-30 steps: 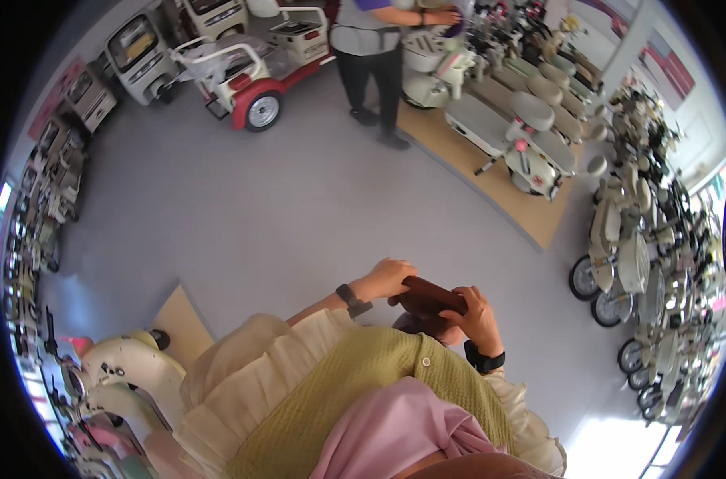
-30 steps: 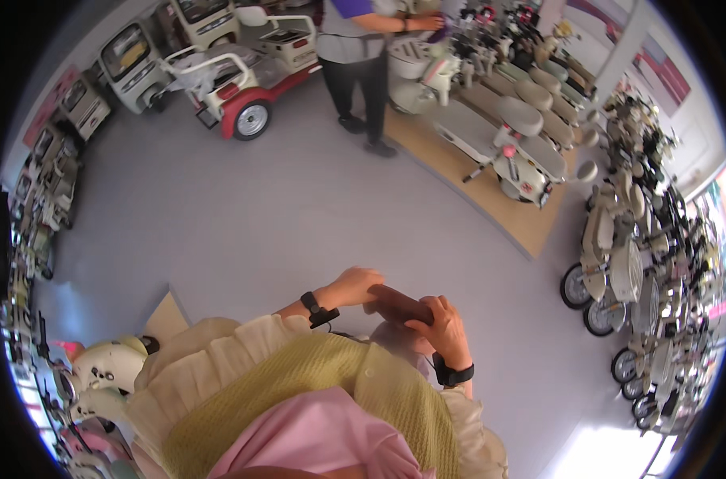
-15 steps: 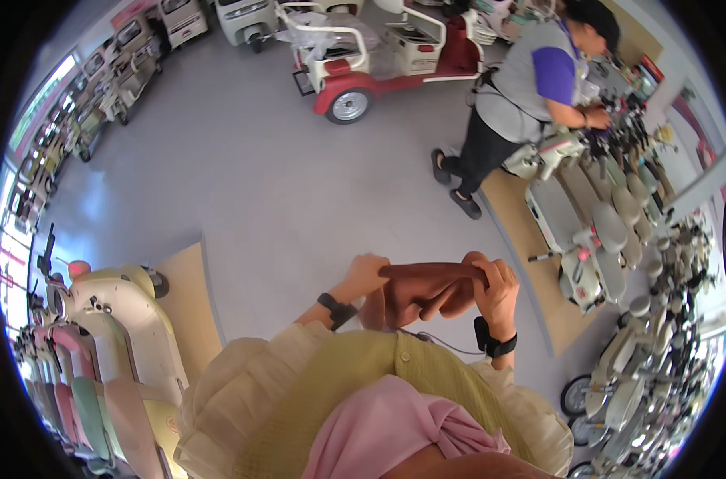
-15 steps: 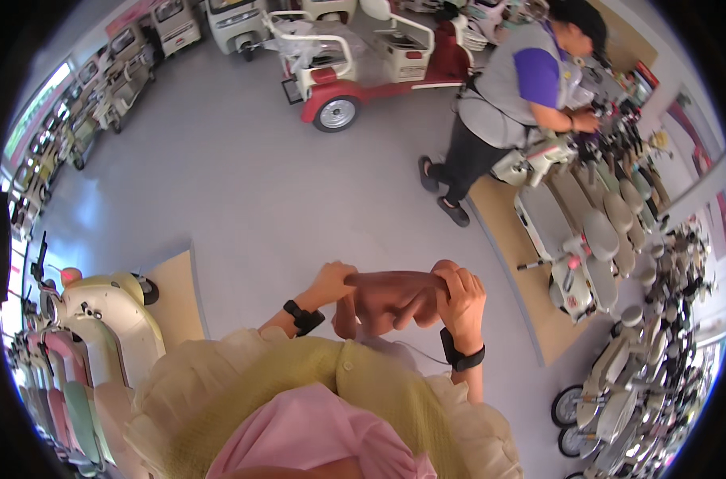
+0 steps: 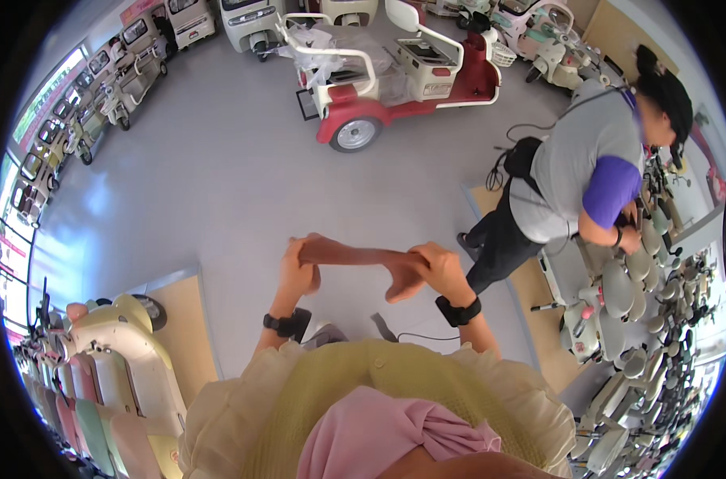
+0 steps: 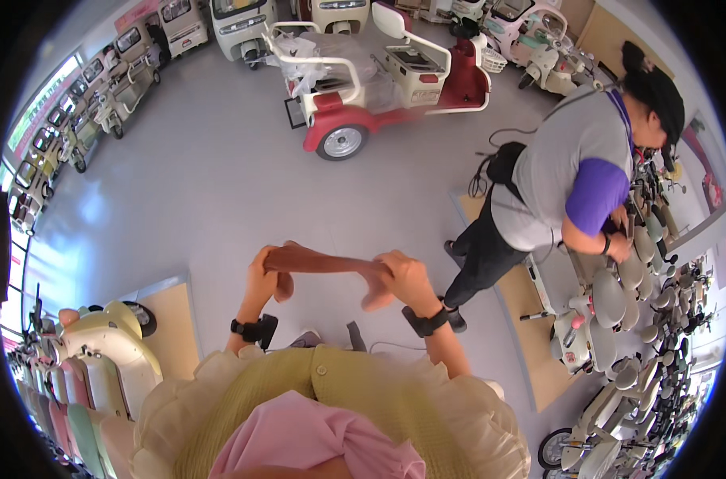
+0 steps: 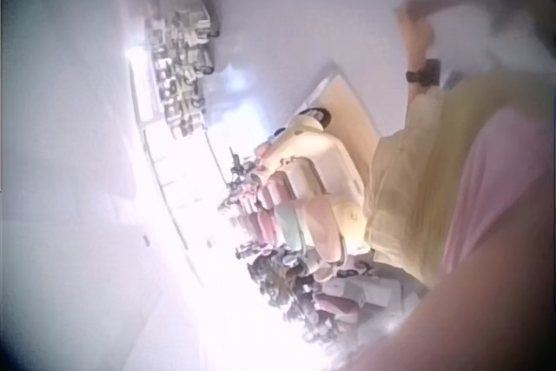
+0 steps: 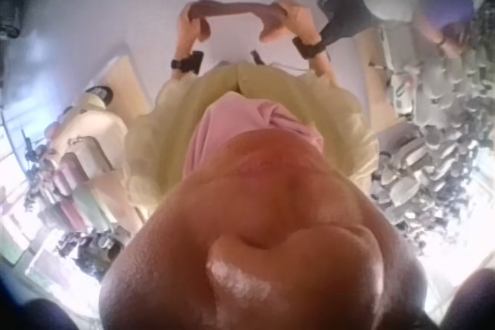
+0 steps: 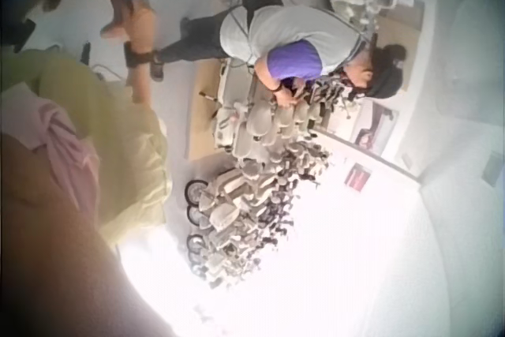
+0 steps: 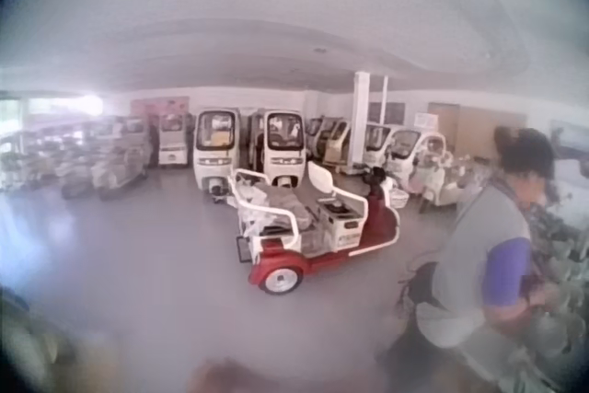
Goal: The person uses a brown cloth to wipe and clean the seats and windshields of several electric scooters in a showroom.
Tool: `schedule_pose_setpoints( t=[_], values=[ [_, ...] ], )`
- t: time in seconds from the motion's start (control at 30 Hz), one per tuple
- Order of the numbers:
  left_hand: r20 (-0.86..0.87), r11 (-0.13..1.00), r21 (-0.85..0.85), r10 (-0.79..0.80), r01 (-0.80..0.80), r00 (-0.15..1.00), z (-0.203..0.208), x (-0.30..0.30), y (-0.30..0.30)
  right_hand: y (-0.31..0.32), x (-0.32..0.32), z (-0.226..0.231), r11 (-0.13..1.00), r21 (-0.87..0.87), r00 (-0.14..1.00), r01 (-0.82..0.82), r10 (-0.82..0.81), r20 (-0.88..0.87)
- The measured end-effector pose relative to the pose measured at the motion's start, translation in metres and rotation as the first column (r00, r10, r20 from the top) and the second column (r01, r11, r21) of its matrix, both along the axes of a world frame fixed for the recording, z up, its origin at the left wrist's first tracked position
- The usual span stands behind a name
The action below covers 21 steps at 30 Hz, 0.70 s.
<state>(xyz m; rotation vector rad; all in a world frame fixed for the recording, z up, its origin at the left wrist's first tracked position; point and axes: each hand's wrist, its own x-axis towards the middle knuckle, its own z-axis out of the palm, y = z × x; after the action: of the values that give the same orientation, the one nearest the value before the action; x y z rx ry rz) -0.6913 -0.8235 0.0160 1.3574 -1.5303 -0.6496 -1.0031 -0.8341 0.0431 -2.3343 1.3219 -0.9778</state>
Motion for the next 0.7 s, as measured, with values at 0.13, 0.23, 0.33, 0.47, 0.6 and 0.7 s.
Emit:
schedule_pose_setpoints(
  t=[0.13, 0.23, 0.33, 0.47, 0.6, 0.7],
  values=[
    [0.076, 0.994, -0.033, 0.104, -0.102, 0.992, 0.012, 0.015, -0.059, -0.062, 0.023, -0.028, 0.991, 0.13, 1.0, -0.003, 0.005, -0.013],
    [-0.015, 1.0, 0.006, 0.014, -0.014, 1.0, 0.023, 0.024, -0.105, -0.109, 0.042, -0.053, 0.991, 0.114, 0.998, 0.064, -0.061, -0.034],
    [-0.093, 0.997, 0.048, -0.059, 0.064, 0.994, 0.032, 0.03, -0.17, -0.163, 0.059, -0.068, 0.97, 0.144, 0.98, 0.197, -0.193, -0.042],
    [-0.051, 0.992, 0.024, -0.125, 0.126, 0.991, 0.048, 0.056, -0.266, -0.24, 0.071, -0.066, 0.952, 0.129, 0.959, 0.276, -0.283, 0.036],
    [-0.056, 0.973, 0.044, -0.224, 0.226, 0.973, 0.051, 0.069, -0.359, -0.307, 0.069, -0.052, 0.881, 0.18, 0.899, 0.437, -0.437, -0.04],
    [-0.031, 0.956, 0.047, -0.288, 0.289, 0.957, 0.044, 0.058, -0.428, -0.351, 0.06, -0.051, 0.859, 0.067, 0.861, 0.508, -0.504, -0.066]
  ],
)
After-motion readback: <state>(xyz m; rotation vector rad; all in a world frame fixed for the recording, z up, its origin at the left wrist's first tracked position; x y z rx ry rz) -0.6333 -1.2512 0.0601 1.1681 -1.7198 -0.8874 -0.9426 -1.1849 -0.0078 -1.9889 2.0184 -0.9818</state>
